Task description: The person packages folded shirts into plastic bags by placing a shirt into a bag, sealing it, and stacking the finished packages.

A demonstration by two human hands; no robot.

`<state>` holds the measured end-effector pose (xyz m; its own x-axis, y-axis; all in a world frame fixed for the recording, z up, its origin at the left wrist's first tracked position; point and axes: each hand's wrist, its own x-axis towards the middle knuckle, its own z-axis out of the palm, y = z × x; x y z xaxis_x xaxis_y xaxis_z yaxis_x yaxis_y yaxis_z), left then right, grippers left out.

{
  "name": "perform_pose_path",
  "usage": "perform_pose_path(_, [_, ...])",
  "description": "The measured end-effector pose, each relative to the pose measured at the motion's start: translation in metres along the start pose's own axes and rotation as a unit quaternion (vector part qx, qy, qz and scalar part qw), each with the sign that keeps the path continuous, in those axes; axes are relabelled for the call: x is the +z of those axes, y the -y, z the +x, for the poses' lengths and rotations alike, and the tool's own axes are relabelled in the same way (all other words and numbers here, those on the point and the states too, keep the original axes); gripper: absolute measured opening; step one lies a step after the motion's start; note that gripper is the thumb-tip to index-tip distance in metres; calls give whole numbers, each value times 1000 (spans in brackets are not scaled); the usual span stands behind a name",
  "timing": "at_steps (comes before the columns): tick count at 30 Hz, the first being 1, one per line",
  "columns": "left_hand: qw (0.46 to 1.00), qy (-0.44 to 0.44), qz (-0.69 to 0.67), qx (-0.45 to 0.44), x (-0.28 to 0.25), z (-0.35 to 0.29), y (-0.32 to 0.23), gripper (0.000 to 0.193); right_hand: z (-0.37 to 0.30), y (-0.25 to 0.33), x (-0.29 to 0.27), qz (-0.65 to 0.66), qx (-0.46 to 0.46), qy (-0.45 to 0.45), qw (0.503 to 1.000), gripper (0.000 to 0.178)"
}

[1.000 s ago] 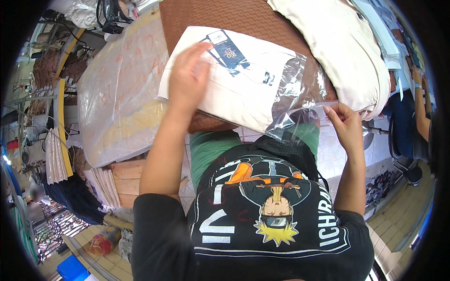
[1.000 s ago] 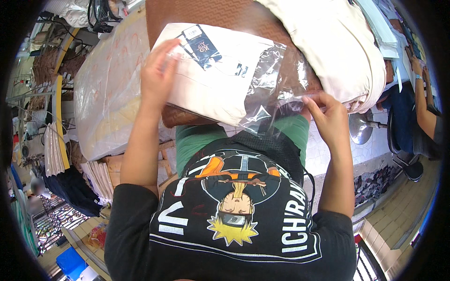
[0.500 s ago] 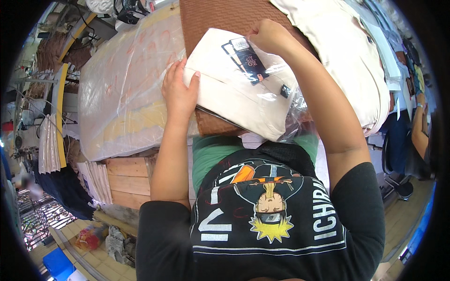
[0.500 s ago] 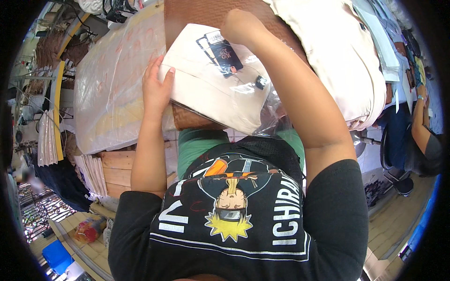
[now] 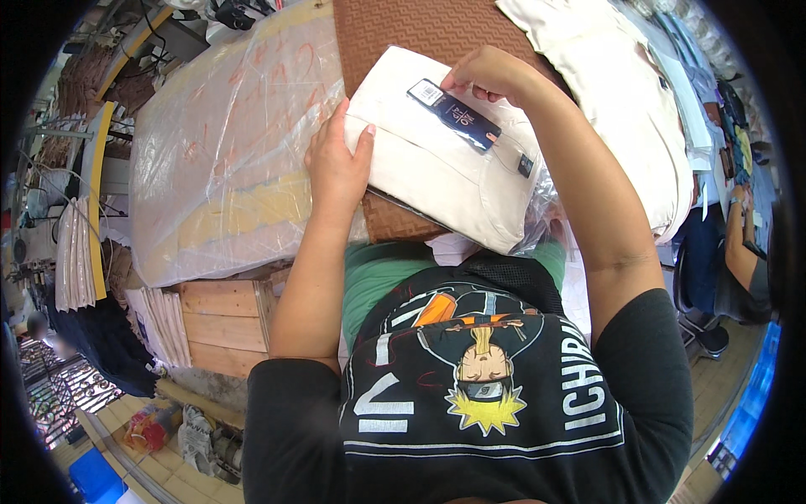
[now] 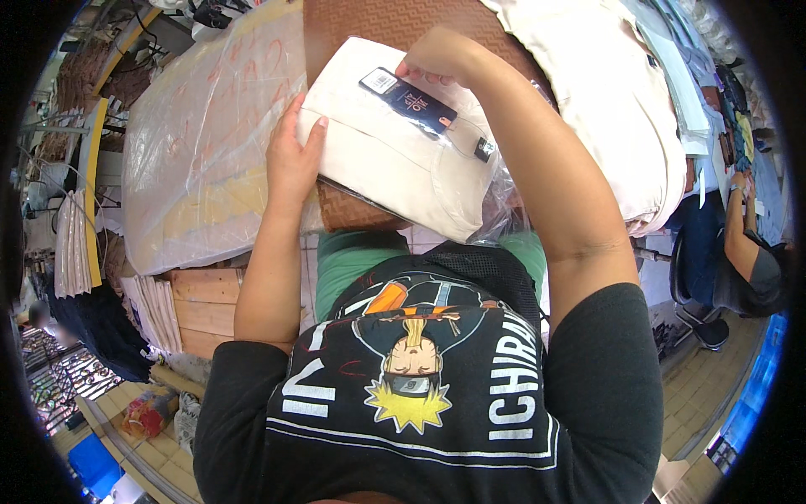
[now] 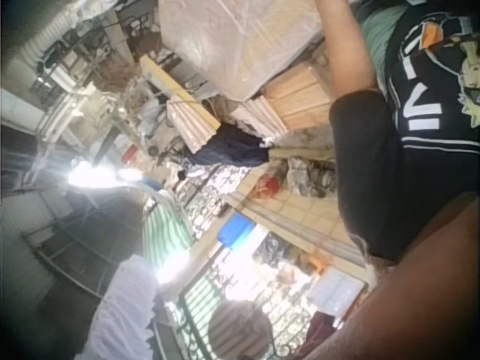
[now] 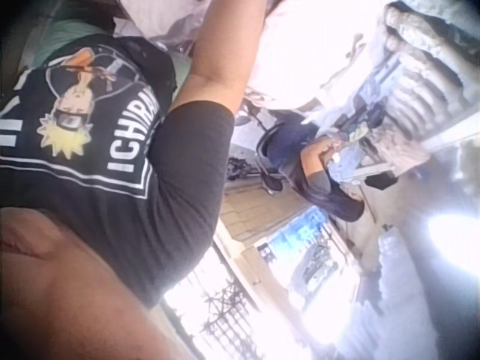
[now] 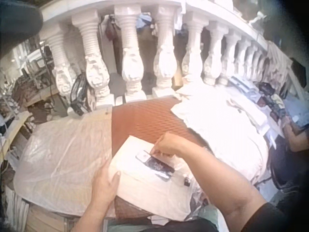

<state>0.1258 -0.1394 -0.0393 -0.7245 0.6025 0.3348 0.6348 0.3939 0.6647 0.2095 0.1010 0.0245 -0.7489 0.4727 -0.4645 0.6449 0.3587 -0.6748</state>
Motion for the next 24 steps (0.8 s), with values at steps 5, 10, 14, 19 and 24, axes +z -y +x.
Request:
perform_pose_path(5, [1000, -2, 8, -7, 2, -2, 0, 49, -10, 2, 5, 15, -72, -21, 997, 21])
perform_pose_path(10, [1000, -12, 27, 1, 4, 7, 11, 56, -34, 0, -7, -25, -156, -28, 987, 22])
perform_pose_path(14, [997, -11, 21, 78, -3, 42, -17, 50, -107, -26, -67, 16, -268, -167, 949, 21])
perform_pose_path(19, [923, 209, 79, 313, 34, 81, -100, 47, -231, -118, -71, 87, -60, -168, 980, 21])
perform_pose_path(24, [795, 499, 182, 292, 100, 113, -150, 67, -275, -212, 11, 196, 35, 38, 979, 15])
